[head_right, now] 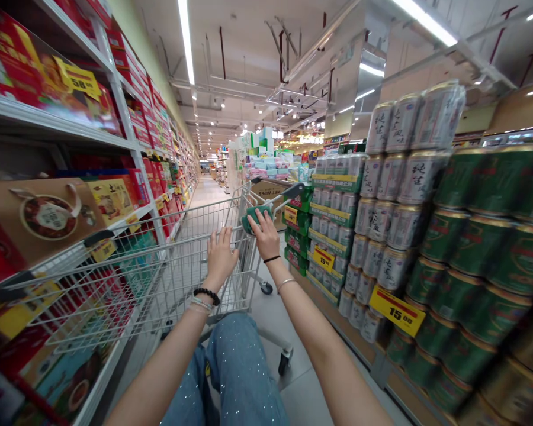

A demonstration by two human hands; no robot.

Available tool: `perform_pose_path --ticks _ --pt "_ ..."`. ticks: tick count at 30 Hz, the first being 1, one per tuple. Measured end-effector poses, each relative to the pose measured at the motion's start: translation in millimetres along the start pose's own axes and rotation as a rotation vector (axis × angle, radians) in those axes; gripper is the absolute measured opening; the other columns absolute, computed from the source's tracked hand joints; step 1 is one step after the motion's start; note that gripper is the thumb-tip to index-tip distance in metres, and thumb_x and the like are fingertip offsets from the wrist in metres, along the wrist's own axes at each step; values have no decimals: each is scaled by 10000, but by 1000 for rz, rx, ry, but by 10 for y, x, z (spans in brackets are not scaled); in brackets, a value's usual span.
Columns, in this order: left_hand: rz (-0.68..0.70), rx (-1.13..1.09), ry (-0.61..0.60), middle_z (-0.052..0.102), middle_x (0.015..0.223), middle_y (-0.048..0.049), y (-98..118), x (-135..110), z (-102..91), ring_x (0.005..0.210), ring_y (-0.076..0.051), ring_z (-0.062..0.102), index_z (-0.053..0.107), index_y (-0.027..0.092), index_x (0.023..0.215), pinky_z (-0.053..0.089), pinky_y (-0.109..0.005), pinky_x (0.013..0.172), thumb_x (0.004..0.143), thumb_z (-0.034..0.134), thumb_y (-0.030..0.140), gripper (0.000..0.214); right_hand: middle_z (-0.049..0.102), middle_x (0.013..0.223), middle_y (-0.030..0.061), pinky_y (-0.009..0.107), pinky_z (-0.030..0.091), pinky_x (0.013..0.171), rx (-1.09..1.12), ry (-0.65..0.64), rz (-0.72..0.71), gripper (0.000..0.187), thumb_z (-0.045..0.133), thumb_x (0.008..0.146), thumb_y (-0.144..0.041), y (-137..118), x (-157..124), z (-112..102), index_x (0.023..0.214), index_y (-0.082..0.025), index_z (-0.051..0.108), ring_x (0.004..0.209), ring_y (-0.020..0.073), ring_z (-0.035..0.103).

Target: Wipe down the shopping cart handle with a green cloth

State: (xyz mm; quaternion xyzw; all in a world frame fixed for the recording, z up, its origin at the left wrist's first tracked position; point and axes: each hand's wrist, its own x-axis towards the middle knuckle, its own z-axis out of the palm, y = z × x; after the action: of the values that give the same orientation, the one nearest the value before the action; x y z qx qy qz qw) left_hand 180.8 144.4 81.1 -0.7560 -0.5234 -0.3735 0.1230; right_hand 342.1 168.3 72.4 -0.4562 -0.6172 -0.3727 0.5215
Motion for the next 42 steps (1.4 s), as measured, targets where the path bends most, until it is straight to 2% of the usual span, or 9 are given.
perform_pose_path --ticks 5,10,14,18,22,28,33,38,42 --pt "10 0 -7 457 1521 -105 16 4 -40 1441 -336 322 411 121 1467 313 -541 1173 805 461 136 664 627 1366 47 356 445 1131 32 -139 -69 533 404 882 3 -129 -350 -48 1261 -263 667 1363 193 497" --pt "7 -3 15 453 1523 -104 18 -6 -14 1451 -329 304 405 130 1471 298 -544 1179 801 468 136 673 574 1419 46 378 396 1170 2 -25 34 608 382 830 30 46 -37 -228 1310 -251 626 1418 189 420" --pt "-7 -4 -6 443 1532 -103 26 -2 -17 1452 -321 309 403 142 1473 292 -537 1185 814 468 153 663 557 1437 60 416 370 1184 -23 6 124 581 385 840 20 105 101 -118 1296 -240 633 1446 201 374" --pt "-17 -16 -19 420 1552 -80 33 7 -16 1459 -317 298 389 165 1484 282 -540 1190 817 468 157 672 619 1370 57 421 357 1191 -9 -94 75 523 396 871 13 -37 -275 2 1215 -253 686 1406 195 438" --pt "0 -2 1 435 1540 -93 0 -4 25 1470 -306 283 373 168 1493 272 -531 1196 818 466 153 682 644 1334 63 377 428 1139 28 -179 -26 503 433 866 9 -111 -597 -67 1206 -256 691 1354 191 501" --pt "22 8 10 398 1563 -93 -39 -12 72 1486 -325 241 344 162 1508 253 -560 1197 791 477 129 729 517 1475 51 470 349 1193 39 -19 87 636 400 810 20 16 -198 -93 1349 -260 588 1479 227 303" --pt "-4 -9 -26 400 1561 -97 -12 -8 26 1482 -324 252 353 153 1502 248 -551 1202 797 476 133 716 505 1487 78 483 302 1215 33 -33 153 565 391 852 12 66 16 103 1320 -216 610 1497 220 259" --pt "15 -8 -37 397 1564 -94 -15 -2 -3 1481 -319 251 342 162 1508 251 -551 1202 800 473 125 721 574 1429 49 429 351 1199 19 -48 109 548 353 898 -14 3 -439 203 1316 -244 624 1462 185 343" --pt "42 3 -49 357 1588 -94 -44 -15 -12 1497 -315 221 300 155 1529 238 -545 1210 799 474 118 752 638 1356 43 411 412 1162 33 -166 -27 530 363 888 -7 -91 -913 112 1247 -241 675 1412 176 429"
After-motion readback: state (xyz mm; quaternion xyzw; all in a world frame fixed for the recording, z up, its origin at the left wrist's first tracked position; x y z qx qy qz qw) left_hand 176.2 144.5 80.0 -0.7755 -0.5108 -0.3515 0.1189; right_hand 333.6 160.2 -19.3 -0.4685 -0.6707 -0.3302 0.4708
